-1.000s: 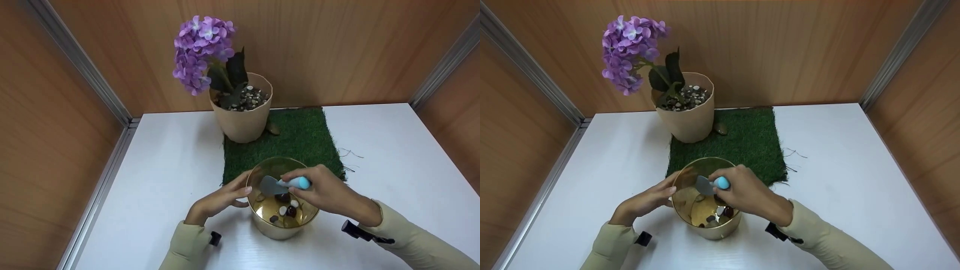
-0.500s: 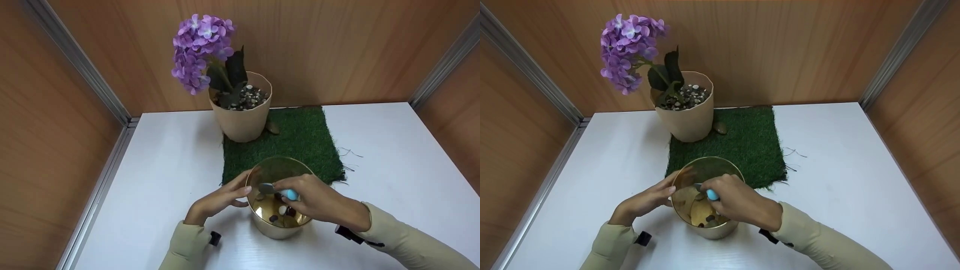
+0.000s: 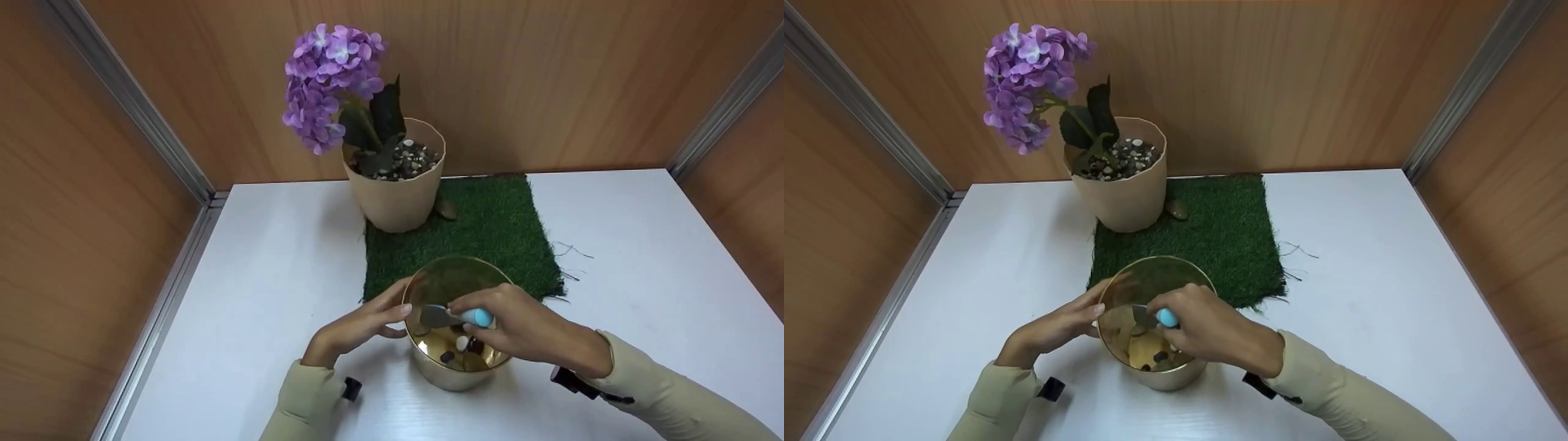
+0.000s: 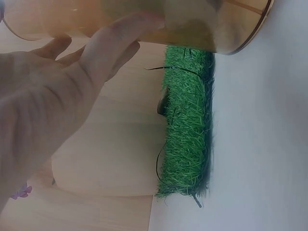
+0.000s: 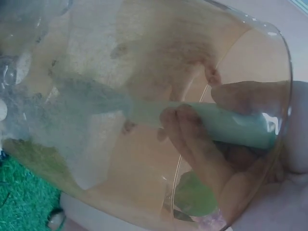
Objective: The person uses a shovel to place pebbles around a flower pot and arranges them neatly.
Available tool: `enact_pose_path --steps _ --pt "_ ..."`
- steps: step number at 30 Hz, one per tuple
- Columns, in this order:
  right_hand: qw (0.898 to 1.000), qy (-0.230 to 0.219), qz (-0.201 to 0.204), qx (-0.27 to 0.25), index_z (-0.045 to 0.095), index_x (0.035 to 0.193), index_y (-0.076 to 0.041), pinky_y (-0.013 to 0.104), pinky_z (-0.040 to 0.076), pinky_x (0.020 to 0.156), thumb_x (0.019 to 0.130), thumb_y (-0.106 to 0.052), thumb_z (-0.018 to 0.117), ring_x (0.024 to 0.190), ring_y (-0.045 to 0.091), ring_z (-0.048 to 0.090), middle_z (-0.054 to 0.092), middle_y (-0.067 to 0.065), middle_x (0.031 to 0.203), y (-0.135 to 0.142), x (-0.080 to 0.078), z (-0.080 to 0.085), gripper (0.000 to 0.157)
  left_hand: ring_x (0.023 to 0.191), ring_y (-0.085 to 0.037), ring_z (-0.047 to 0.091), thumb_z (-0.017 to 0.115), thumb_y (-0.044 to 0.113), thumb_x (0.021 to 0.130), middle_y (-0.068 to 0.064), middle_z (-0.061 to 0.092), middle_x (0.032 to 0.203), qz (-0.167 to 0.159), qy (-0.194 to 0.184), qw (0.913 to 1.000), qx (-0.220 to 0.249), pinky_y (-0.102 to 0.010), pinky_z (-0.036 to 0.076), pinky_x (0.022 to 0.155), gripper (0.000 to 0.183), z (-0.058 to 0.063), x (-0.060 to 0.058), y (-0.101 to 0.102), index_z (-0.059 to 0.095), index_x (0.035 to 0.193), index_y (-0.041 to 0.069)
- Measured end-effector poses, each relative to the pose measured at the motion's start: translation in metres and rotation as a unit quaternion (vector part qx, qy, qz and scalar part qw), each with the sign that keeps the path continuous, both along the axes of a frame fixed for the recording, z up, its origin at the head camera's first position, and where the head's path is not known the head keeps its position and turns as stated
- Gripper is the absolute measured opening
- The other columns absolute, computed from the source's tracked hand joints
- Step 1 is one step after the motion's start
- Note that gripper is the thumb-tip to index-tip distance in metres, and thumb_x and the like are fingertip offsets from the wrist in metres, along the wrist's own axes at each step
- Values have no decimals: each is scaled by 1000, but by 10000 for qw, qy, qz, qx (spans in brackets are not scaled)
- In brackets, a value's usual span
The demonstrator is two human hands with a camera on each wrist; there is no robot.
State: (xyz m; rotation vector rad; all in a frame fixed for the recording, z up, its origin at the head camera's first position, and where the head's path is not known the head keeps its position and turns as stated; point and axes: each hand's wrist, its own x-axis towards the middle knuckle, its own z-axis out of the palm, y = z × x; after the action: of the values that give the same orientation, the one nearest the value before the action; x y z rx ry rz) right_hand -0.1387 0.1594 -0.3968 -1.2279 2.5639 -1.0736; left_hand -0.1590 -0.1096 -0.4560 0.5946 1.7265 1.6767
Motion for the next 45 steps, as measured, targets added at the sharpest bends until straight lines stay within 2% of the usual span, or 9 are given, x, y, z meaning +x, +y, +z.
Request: enact_pose_path --steps 6,11,17,21,26,32,39,45 --pt "9987 169 -458 157 70 104 -11 20 51 68 85 -6 63 86 6 64 68 -2 98 -4 -1 -1 21 136 -27 22 41 33 99 6 14 151 4 -25 10000 18 -49 43 91 52 2 -1 1 19 146 40" --pt "9967 121 -758 274 71 99 -7 18 50 63 83 -10 66 78 5 64 69 5 91 -10 -1 -2 18 136 -27 21 41 34 99 6 13 152 4 -13 10000 -21 -47 44 91 52 2 -2 2 18 146 40" --pt "9942 -172 -1034 223 71 96 -7 19 49 51 84 -14 65 61 -2 59 69 2 85 -13 -1 0 15 135 -29 23 42 34 99 4 13 152 -19 -31 10000 -19 -48 43 92 53 3 -2 1 18 146 38" --pt "9920 -557 -1112 227 71 97 -8 21 50 52 85 -17 66 61 -2 60 68 1 86 -14 -2 0 15 136 -28 22 42 35 99 3 13 152 -36 -48 10000 16 -47 43 92 54 3 -1 1 18 147 37" --pt "9907 -919 -980 215 72 94 -12 22 51 56 85 -16 66 66 1 61 67 -3 85 -13 -4 0 12 135 -27 23 40 32 100 2 14 152 -66 -35 10000 37 -48 43 92 53 2 0 1 17 147 36" --pt "9885 -1369 -638 110 73 93 -10 26 51 53 85 -15 67 63 7 63 68 -4 82 -12 -6 1 12 135 -26 25 41 33 99 3 14 152 -28 -59 10000 9 -48 43 92 53 1 0 0 17 147 36" --pt "9869 -1535 -502 28 74 92 -10 27 51 52 84 -16 68 61 8 63 69 -3 82 -12 -7 4 12 134 -24 26 43 35 98 3 15 151 -76 -17 10000 32 -51 41 93 55 1 0 0 17 147 36" --pt "9850 -1675 -409 9 74 91 -11 28 50 48 85 -10 64 58 9 62 69 -2 79 -12 -10 5 12 135 -24 24 44 39 97 4 16 151 -45 -63 10000 10 -48 43 92 57 2 0 0 17 147 37"
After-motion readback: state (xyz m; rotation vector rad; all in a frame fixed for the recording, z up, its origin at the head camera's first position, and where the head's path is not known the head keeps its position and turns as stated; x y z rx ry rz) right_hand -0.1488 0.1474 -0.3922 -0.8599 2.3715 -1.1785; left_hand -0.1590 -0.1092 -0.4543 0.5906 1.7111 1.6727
